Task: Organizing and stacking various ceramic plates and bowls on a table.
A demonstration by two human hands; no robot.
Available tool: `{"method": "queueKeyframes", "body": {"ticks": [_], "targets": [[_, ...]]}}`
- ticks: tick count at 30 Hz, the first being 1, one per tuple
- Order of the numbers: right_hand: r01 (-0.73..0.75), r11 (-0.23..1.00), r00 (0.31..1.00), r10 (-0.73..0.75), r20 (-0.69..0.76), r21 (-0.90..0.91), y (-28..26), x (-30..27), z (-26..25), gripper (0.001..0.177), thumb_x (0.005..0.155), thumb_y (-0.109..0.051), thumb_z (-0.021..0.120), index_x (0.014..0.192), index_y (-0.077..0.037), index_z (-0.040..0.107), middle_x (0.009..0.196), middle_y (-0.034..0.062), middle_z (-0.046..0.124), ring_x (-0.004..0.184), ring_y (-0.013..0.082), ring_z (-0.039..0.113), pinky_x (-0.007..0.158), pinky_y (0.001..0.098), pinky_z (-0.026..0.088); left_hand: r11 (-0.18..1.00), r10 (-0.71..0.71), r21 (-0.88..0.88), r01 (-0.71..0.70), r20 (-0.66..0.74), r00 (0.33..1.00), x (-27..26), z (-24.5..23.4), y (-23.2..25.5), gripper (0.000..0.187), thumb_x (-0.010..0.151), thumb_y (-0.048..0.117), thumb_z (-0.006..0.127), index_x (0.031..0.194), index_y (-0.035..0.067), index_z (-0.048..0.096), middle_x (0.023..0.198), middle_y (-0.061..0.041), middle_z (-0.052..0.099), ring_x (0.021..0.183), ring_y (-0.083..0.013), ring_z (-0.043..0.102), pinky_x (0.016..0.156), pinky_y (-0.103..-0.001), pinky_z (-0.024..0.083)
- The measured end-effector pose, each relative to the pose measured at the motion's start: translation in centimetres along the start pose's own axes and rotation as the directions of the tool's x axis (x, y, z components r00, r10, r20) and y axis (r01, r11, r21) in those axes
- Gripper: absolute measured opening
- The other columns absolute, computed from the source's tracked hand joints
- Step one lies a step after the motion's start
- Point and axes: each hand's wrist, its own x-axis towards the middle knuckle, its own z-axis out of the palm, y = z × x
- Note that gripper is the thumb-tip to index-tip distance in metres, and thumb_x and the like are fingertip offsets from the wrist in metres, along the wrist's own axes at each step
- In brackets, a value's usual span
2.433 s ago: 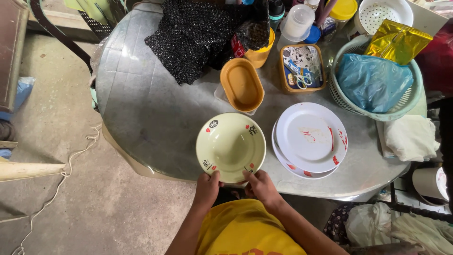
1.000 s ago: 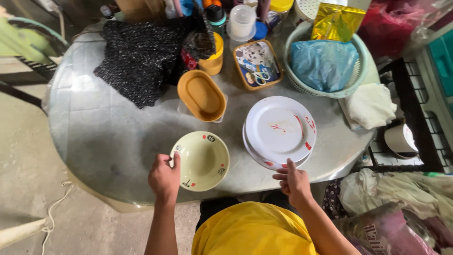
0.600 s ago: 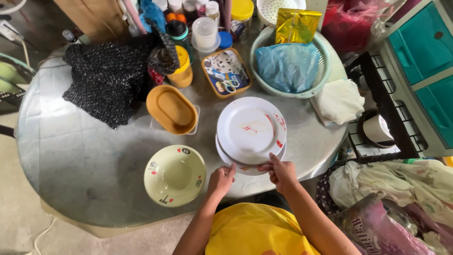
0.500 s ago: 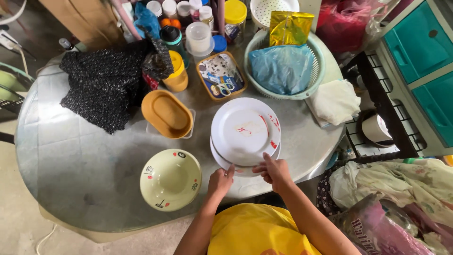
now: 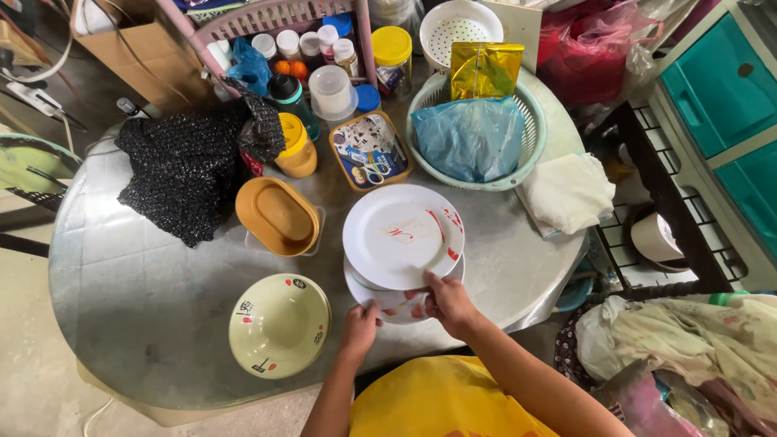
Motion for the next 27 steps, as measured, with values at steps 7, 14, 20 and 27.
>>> {"method": "queueKeyframes", "body": {"ticks": [7,14,20,27], "targets": [[0.214,0.951,0.977,-0.205,-0.063,0.223,-1.0,-7.3,-9.0,0.016,0.101,-0.019,0.054,0.098,-0.004,0.058,0.069,0.001,0.045,0.055,0.0122,0.037,0.054,0.0287,0.034,0.966,0.038,-0.249,-0.07,-0.13,0.991,-2.7,-2.1,-4.6,0.043,0.1,0.037,0.053,0.09,0.0,0.073,0.071,-0.004,0.072,0.06,-0.0125,0.055,0.057,-0.03,0.046],[0.358,0.886,0.907,-0.256,-0.335,0.294,5.0,-9.1,-21.3,0.014,0.104,-0.02,0.053,0.1,-0.007,0.058,0.077,0.001,0.054,0.06,0.0139,0.043,0.061,0.0351,0.041,0.913,-0.157,-0.402,0.066,-0.197,0.968,-5.8,-4.8,-0.3,0.042,0.103,0.036,0.054,0.084,0.001,0.067,0.063,0.0,0.053,0.055,-0.0082,0.045,0.05,-0.027,0.037],[0.319,0.929,0.882,-0.219,-0.418,0.188,9.5,-3.8,-25.0,0.021,0.107,-0.025,0.054,0.101,-0.005,0.058,0.073,0.0059,0.053,0.061,0.0184,0.049,0.059,0.036,0.045,0.992,0.037,-0.117,-0.046,-0.073,0.997,-3.2,0.7,4.2,0.044,0.101,0.037,0.054,0.083,-0.001,0.067,0.064,-0.005,0.064,0.057,-0.0144,0.056,0.054,-0.032,0.045],[-0.168,0.905,0.976,0.097,-0.195,-0.391,5.5,-4.3,-21.1,0.03,0.098,-0.032,0.057,0.1,-0.006,0.072,0.091,0.0023,0.075,0.063,0.0122,0.056,0.056,0.0293,0.045,0.976,0.216,-0.025,-0.216,0.235,0.948,0.0,13.6,6.4,0.052,0.106,0.039,0.044,0.083,0.0,0.068,0.067,-0.007,0.066,0.061,-0.0205,0.062,0.062,-0.036,0.051]]}}
